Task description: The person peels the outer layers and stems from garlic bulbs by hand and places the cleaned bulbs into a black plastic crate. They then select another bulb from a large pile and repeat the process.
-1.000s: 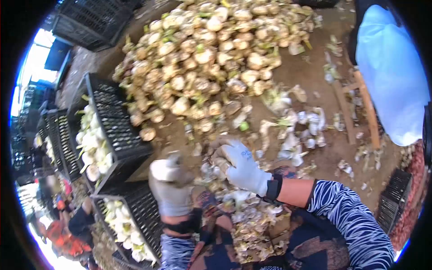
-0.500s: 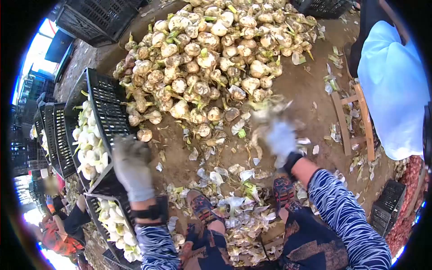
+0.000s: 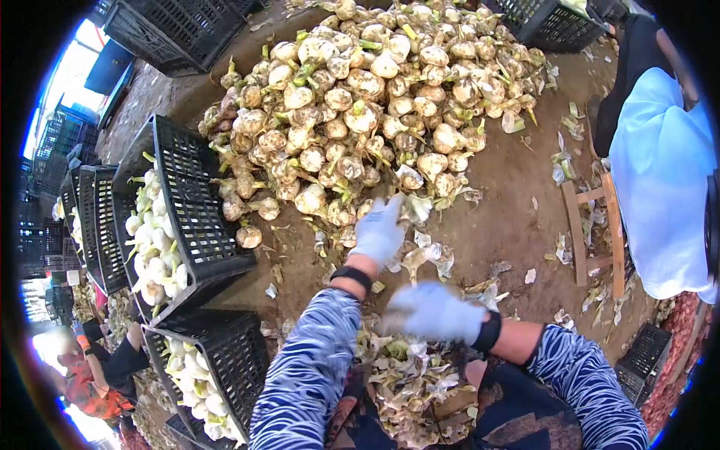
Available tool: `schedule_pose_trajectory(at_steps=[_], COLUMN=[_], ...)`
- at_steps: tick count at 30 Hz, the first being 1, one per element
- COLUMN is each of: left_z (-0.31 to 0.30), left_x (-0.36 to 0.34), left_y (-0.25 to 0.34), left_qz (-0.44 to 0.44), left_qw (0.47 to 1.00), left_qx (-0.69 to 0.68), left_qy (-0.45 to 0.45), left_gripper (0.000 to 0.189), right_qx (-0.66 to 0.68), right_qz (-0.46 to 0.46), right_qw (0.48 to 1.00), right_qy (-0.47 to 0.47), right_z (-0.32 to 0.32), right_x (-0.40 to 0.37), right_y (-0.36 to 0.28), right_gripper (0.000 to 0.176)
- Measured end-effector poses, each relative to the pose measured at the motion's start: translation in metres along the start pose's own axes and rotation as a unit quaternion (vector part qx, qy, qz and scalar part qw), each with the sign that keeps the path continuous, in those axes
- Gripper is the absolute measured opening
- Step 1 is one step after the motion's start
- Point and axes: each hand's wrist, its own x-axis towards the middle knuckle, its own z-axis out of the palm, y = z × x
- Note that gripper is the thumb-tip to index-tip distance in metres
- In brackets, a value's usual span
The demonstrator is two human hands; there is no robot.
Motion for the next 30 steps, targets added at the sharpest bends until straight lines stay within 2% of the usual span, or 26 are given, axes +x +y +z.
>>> schedule_pose_trajectory(at_steps=[1,2,3,4,5,6,7,8,9,10,12,13,14,16,17,18,20,21,22,23,24,26,27,28,29,30], left_z=[0.012,0.020,0.012,0.000,0.001,-0.007,0.003,0.005,0.009,0.011,0.012,0.008,0.013,0.024,0.024,0.020,0.005,0.001,0.025,0.028,0.032,0.037,0.036,0.040,0.029,0.020], left_x=[-0.008,-0.021,-0.045,-0.074,-0.097,-0.121,-0.134,-0.145,-0.158,-0.166,-0.180,-0.187,-0.190,-0.194,-0.200,-0.206,-0.219,-0.222,-0.214,-0.215,-0.214,-0.212,-0.210,-0.208,-0.213,-0.218], left_y=[-0.016,-0.029,-0.031,-0.028,-0.028,-0.021,-0.029,-0.033,-0.030,-0.027,-0.020,-0.015,-0.018,-0.025,-0.022,-0.016,-0.007,-0.007,-0.026,-0.027,-0.027,-0.030,-0.032,-0.032,-0.033,-0.032], left_qz=[0.069,0.134,0.132,0.129,0.119,0.105,0.124,0.142,0.112,0.107,0.112,0.106,0.104,0.064,0.045,0.042,0.017,0.014,0.040,0.055,0.074,0.096,0.104,0.107,0.116,0.120], left_qw=[0.968,0.876,0.836,0.791,0.782,0.752,0.774,0.794,0.775,0.774,0.767,0.779,0.778,0.838,0.793,0.793,0.682,0.677,0.772,0.735,0.693,0.645,0.702,0.738,0.811,0.863], left_qx=[-0.233,-0.449,-0.521,-0.590,-0.595,-0.638,-0.606,-0.574,-0.612,-0.614,-0.615,-0.597,-0.597,-0.484,-0.559,-0.558,-0.709,-0.716,-0.595,-0.642,-0.688,-0.735,-0.670,-0.624,-0.491,-0.344], left_qy=[0.059,0.113,0.105,0.099,0.138,0.125,0.133,0.139,0.112,0.115,0.145,0.160,0.164,0.242,0.238,0.243,0.181,0.168,0.219,0.212,0.203,0.183,0.217,0.235,0.297,0.350], left_gripper=[0.063,0.067,0.071,0.075,0.080,0.081,0.081,0.081,0.081,0.081,0.079,0.075,0.075,0.076,0.073,0.073,0.067,0.066,0.068,0.069,0.070,0.069,0.070,0.068,0.066,0.064], right_qx=[-0.010,0.145,0.304,0.323,0.397,0.466,0.467,0.439,0.409,0.409,0.479,0.529,0.528,0.511,0.489,0.489,0.431,0.415,0.415,0.494,0.502,0.555,0.543,0.531,0.454,0.451], right_qz=[0.008,0.100,0.152,0.125,0.107,0.088,0.086,0.090,0.095,0.095,0.041,0.037,0.036,0.075,0.094,0.091,0.082,0.045,0.051,0.033,0.041,0.087,0.077,0.069,0.045,0.043], right_qw=[0.990,0.961,0.908,0.890,0.868,0.843,0.843,0.870,0.893,0.894,0.850,0.826,0.828,0.843,0.857,0.858,0.894,0.902,0.904,0.866,0.862,0.827,0.835,0.842,0.883,0.885], right_qy=[0.138,0.212,0.246,0.297,0.278,0.255,0.252,0.208,0.162,0.157,0.215,0.191,0.188,0.151,0.135,0.131,0.092,0.107,0.089,0.065,0.061,0.029,0.048,0.070,0.109,0.108], right_z=[-0.008,-0.019,-0.043,-0.033,-0.036,-0.039,-0.037,-0.033,-0.027,-0.019,-0.002,0.004,0.007,0.011,0.010,0.008,0.003,0.005,0.011,0.008,0.002,0.006,0.008,0.008,0.012,0.011], right_x=[-0.001,-0.004,-0.014,-0.006,-0.006,-0.005,-0.001,0.005,0.009,0.015,0.023,0.024,0.024,0.023,0.021,0.018,0.015,0.013,0.017,0.011,0.005,0.009,0.009,0.009,0.012,0.013], right_y=[0.020,0.027,0.010,0.040,0.031,0.021,0.015,0.008,0.001,-0.006,-0.017,-0.018,-0.022,-0.031,-0.035,-0.037,-0.040,-0.040,-0.029,-0.038,-0.046,-0.036,-0.041,-0.046,-0.044,-0.045], right_gripper=[0.042,0.040,0.040,0.039,0.040,0.042,0.042,0.042,0.042,0.042,0.039,0.036,0.036,0.032,0.027,0.027,0.025,0.025,0.024,0.026,0.024,0.023,0.026,0.029,0.033,0.033])
